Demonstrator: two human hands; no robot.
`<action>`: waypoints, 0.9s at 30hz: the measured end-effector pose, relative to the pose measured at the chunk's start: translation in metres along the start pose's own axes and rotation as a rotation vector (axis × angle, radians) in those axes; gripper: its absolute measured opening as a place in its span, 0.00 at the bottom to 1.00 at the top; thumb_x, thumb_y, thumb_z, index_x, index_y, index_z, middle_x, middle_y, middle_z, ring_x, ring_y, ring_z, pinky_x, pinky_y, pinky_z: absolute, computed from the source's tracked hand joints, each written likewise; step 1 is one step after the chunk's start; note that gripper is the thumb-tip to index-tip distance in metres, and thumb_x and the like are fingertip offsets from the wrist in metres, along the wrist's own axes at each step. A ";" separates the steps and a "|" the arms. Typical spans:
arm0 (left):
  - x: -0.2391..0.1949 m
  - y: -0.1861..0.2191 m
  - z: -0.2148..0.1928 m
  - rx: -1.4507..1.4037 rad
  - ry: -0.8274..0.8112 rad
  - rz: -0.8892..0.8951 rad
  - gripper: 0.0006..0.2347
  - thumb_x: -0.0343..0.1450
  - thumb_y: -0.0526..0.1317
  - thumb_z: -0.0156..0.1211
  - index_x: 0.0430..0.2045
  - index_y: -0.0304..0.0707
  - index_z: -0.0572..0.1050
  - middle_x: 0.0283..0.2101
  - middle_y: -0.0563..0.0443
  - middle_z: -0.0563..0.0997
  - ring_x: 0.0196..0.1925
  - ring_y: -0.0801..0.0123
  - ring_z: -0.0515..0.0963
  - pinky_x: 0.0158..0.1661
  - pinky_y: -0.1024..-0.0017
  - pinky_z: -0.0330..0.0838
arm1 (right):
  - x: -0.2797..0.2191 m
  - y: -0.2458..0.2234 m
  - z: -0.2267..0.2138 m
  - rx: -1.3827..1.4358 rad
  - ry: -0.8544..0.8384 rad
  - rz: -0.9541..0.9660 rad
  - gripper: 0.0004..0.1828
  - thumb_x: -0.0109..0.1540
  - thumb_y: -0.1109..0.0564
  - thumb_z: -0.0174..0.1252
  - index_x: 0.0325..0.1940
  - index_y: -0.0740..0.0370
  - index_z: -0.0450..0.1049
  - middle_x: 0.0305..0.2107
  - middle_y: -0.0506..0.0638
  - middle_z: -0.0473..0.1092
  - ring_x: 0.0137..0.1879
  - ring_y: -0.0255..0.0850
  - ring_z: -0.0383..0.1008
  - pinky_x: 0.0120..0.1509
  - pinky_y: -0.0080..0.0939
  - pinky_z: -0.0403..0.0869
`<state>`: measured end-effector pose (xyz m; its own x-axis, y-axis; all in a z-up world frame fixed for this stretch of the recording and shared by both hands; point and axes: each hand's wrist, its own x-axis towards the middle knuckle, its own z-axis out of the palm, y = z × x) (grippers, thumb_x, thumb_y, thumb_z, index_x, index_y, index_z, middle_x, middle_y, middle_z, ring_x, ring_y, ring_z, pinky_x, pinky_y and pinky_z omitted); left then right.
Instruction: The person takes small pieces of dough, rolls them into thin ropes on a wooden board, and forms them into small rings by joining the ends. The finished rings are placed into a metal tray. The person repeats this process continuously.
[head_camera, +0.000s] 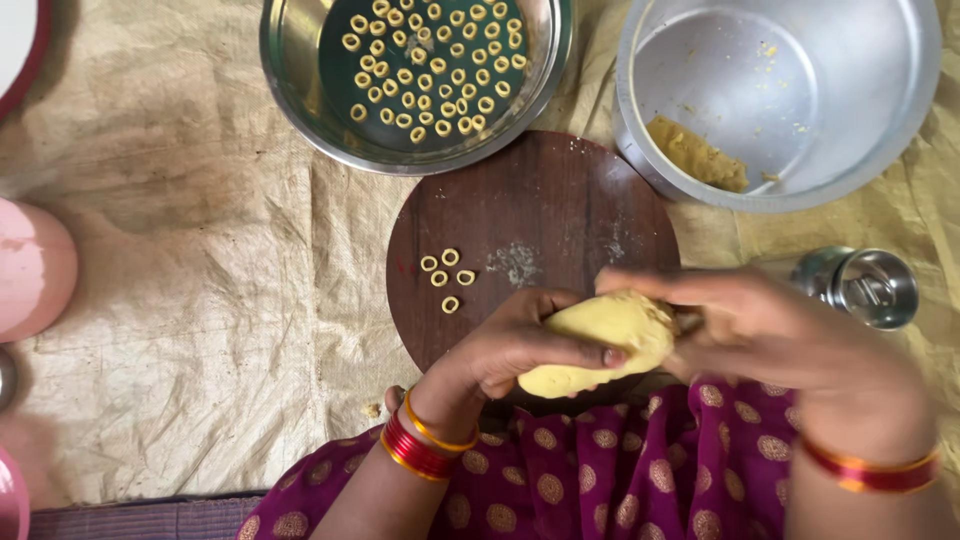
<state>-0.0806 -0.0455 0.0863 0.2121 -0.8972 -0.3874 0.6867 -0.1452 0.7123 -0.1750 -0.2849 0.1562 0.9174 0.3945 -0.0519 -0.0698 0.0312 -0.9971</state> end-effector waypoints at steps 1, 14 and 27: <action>0.000 0.001 0.000 -0.030 0.012 -0.030 0.25 0.62 0.41 0.76 0.48 0.19 0.75 0.37 0.36 0.84 0.31 0.62 0.85 0.32 0.67 0.81 | -0.001 -0.006 -0.006 0.134 -0.087 -0.004 0.42 0.60 0.45 0.68 0.72 0.58 0.57 0.71 0.54 0.54 0.72 0.47 0.65 0.60 0.48 0.78; 0.005 -0.021 0.022 -0.360 -0.083 -0.077 0.27 0.67 0.44 0.74 0.54 0.22 0.70 0.40 0.40 0.83 0.35 0.62 0.85 0.35 0.64 0.83 | 0.017 0.083 0.032 -0.158 0.596 -0.413 0.12 0.68 0.52 0.62 0.38 0.64 0.79 0.32 0.55 0.80 0.35 0.38 0.84 0.38 0.36 0.84; -0.020 -0.006 0.028 -0.261 0.066 -0.035 0.20 0.67 0.37 0.72 0.47 0.18 0.74 0.35 0.36 0.83 0.27 0.62 0.84 0.26 0.68 0.81 | 0.017 0.027 0.010 0.402 0.275 -0.365 0.45 0.66 0.20 0.42 0.63 0.63 0.69 0.57 0.58 0.72 0.63 0.50 0.75 0.68 0.52 0.78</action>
<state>-0.1083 -0.0385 0.1066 0.2241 -0.8634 -0.4521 0.8483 -0.0555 0.5266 -0.1654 -0.2679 0.1285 0.9739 0.0429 0.2230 0.1748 0.4852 -0.8567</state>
